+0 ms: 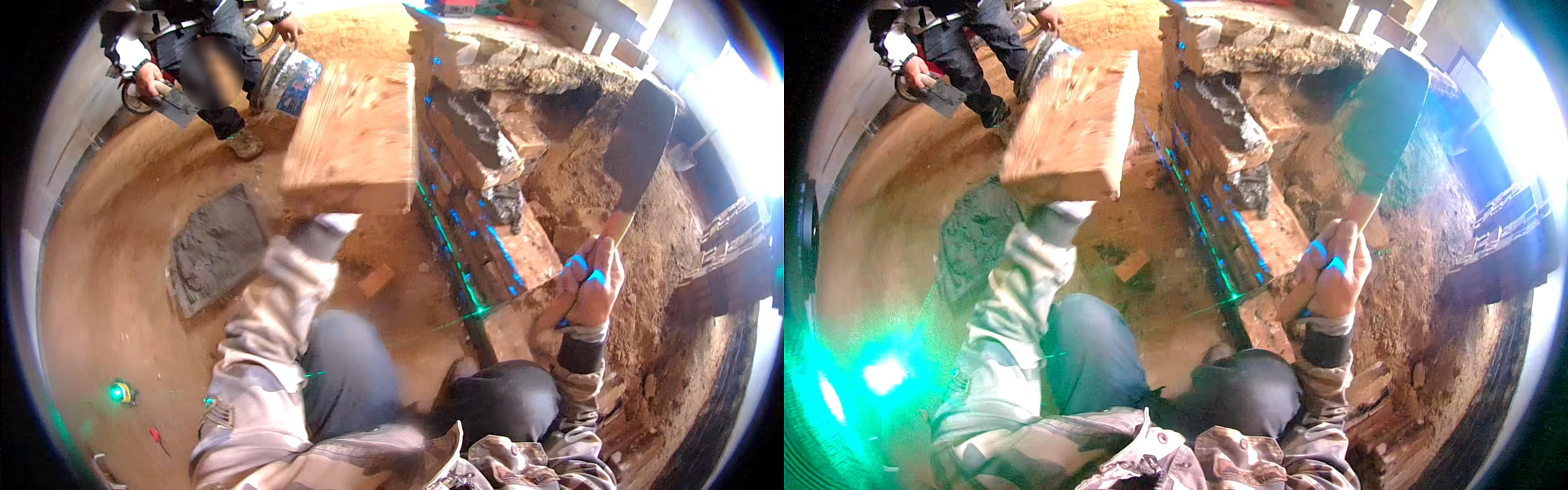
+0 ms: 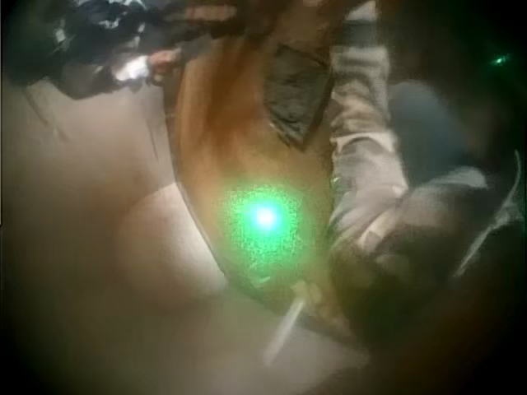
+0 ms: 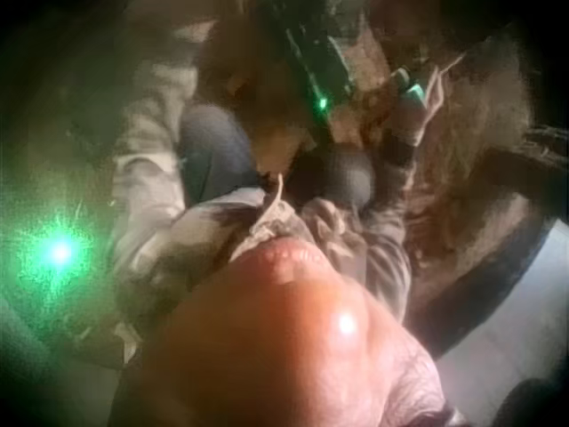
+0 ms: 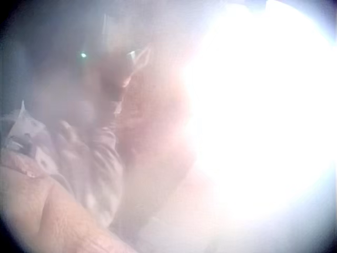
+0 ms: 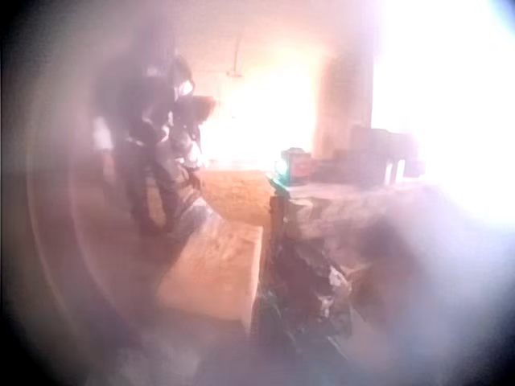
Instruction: The person lays bricks to build a low wall, using a trowel to apply mortar and a laser level to align the bricks. The person repeatedly scoops mortar, places bricks, and taps them into position.
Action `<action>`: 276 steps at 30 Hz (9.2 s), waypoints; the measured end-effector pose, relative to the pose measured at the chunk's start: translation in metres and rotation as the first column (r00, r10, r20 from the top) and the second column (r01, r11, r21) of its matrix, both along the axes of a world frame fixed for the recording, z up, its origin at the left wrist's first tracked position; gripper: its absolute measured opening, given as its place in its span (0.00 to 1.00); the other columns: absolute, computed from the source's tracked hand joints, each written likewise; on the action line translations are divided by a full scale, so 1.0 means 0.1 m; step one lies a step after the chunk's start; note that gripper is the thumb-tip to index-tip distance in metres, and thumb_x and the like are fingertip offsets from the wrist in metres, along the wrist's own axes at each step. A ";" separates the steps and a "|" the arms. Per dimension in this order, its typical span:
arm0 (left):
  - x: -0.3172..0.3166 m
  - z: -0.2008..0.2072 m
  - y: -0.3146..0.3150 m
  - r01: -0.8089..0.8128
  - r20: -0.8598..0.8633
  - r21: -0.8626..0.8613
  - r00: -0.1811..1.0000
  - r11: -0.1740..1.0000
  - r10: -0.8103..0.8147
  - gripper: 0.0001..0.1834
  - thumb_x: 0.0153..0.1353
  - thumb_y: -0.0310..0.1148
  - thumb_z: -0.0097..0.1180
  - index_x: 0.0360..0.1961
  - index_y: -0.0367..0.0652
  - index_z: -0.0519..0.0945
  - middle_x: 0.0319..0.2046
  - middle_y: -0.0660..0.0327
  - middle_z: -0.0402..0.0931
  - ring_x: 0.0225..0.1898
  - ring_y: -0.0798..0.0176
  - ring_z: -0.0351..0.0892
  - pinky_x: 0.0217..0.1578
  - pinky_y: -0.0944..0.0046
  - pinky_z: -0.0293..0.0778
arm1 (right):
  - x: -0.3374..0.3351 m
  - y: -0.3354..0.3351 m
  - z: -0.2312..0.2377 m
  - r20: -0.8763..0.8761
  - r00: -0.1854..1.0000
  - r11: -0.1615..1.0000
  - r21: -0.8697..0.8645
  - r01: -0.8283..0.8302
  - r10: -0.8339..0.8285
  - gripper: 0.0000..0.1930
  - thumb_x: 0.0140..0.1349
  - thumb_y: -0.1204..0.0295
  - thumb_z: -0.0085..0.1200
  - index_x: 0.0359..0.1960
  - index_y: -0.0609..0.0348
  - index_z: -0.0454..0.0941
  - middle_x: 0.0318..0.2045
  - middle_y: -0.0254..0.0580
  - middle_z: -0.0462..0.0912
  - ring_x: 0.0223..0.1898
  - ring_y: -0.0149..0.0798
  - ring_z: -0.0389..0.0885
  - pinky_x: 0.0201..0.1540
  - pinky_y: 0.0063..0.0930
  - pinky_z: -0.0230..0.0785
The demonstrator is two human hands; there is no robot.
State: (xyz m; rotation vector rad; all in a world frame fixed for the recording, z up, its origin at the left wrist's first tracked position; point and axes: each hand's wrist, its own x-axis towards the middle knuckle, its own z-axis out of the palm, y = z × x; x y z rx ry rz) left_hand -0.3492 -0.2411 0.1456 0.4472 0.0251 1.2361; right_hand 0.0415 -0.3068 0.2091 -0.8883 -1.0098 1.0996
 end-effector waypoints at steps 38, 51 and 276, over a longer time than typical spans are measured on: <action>0.35 -0.17 -0.65 -0.649 -0.158 -0.024 0.753 0.760 0.638 0.25 0.70 0.46 0.57 0.59 0.37 0.76 0.49 0.50 0.83 0.46 0.51 0.85 0.48 0.49 0.84 | 0.83 -0.58 0.06 0.870 0.401 0.861 -0.050 -0.507 0.286 0.26 0.57 0.79 0.63 0.60 0.60 0.77 0.39 0.56 0.85 0.34 0.53 0.84 0.39 0.39 0.76; 0.25 -0.04 -0.96 -0.510 -0.042 0.179 0.850 0.841 0.525 0.28 0.74 0.42 0.49 0.70 0.42 0.66 0.64 0.52 0.73 0.62 0.48 0.75 0.62 0.45 0.73 | -0.19 0.00 0.30 0.817 0.471 0.779 0.042 -0.625 0.333 0.26 0.64 0.81 0.56 0.65 0.56 0.74 0.48 0.58 0.84 0.46 0.54 0.87 0.49 0.36 0.76; -0.08 -0.04 -1.05 -0.349 -0.759 -0.260 0.651 0.900 0.033 0.15 0.72 0.39 0.49 0.32 0.39 0.73 0.15 0.62 0.72 0.14 0.68 0.72 0.17 0.67 0.71 | -1.01 2.37 0.29 0.980 -0.055 0.815 0.126 -0.566 -0.190 0.32 0.60 0.62 0.66 0.66 0.58 0.73 0.64 0.63 0.72 0.68 0.58 0.69 0.65 0.43 0.67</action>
